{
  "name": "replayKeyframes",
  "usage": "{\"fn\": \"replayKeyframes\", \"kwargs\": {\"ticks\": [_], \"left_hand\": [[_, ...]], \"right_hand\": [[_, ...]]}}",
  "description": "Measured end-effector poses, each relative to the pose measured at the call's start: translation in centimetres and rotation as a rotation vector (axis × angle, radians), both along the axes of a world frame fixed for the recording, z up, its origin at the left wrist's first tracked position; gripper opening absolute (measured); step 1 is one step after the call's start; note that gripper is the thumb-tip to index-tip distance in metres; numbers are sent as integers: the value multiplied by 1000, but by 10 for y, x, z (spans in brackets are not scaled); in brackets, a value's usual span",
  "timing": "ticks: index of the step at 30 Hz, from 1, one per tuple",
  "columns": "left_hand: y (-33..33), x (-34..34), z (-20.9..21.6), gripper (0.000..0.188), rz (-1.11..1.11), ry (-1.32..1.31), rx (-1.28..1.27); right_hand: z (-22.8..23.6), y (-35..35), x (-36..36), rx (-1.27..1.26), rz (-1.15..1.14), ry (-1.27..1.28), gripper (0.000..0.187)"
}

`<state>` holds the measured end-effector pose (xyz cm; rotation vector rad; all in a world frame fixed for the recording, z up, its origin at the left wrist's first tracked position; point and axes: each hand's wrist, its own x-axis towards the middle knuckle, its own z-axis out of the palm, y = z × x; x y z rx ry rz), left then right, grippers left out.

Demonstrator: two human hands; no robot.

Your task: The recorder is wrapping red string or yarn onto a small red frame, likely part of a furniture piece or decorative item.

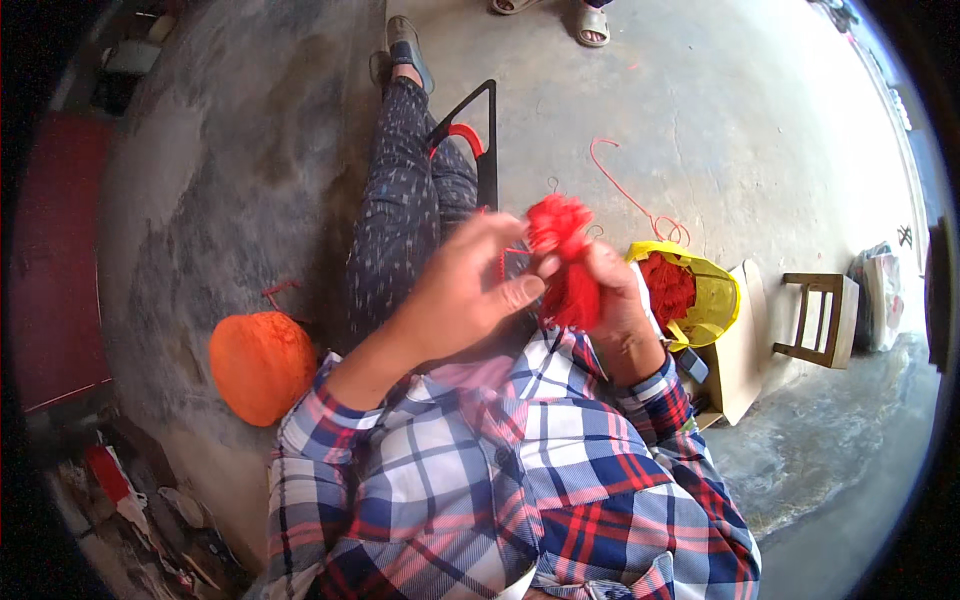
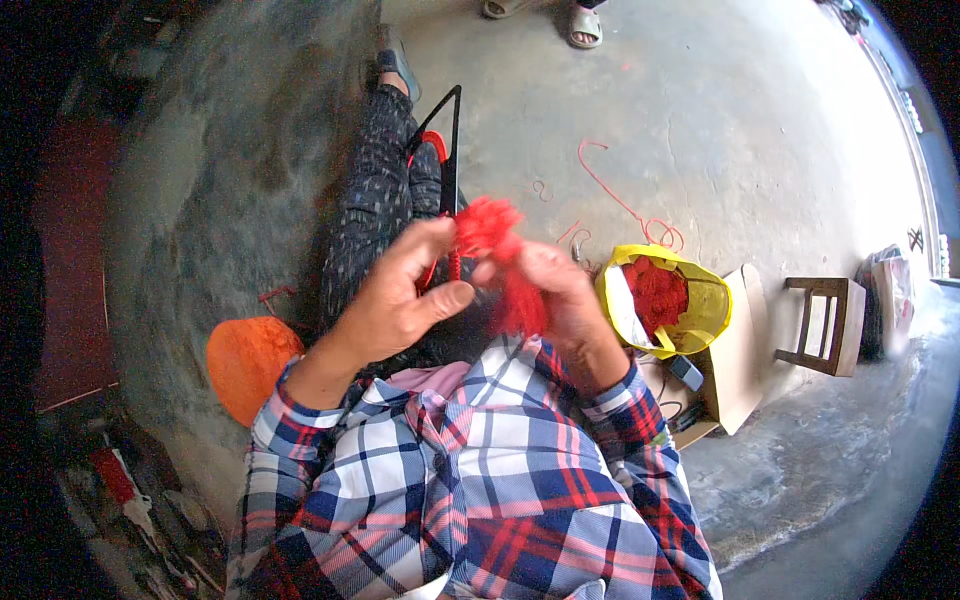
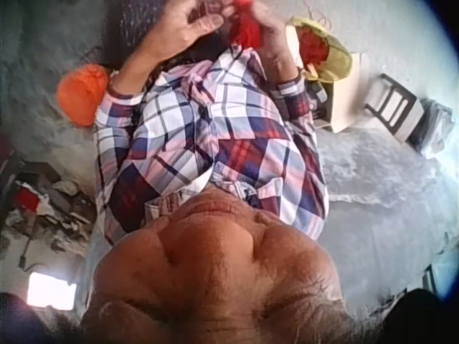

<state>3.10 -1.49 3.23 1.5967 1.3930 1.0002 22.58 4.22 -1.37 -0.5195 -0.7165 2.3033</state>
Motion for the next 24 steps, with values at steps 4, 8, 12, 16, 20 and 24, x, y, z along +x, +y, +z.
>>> {"fn": "replayKeyframes", "kwargs": {"ticks": [4, 8, 12, 16, 20, 24], "left_hand": [[0, 15, -17, 40, 12, -443, -125], [11, 0, -4, 37, 252, -1233, -268], [17, -57, -12, 20, 252, -982, -82], [19, -75, -37, 13, -55, 284, 54], [12, -36, -71, 19, -1, 336, -17], [21, -20, -73, 16, 215, 222, 89]], "right_hand": [[-1, -7, -17, -147, -3, -30, 46], [-18, 9, -14, 25, 268, -122, 54], [-26, 37, -2, 43, 101, 2, 45], [-64, 62, -7, 266, 92, -357, 33], [-65, 46, -30, 998, 282, -735, 34], [-76, 44, -25, 997, 66, -762, 31]]}}
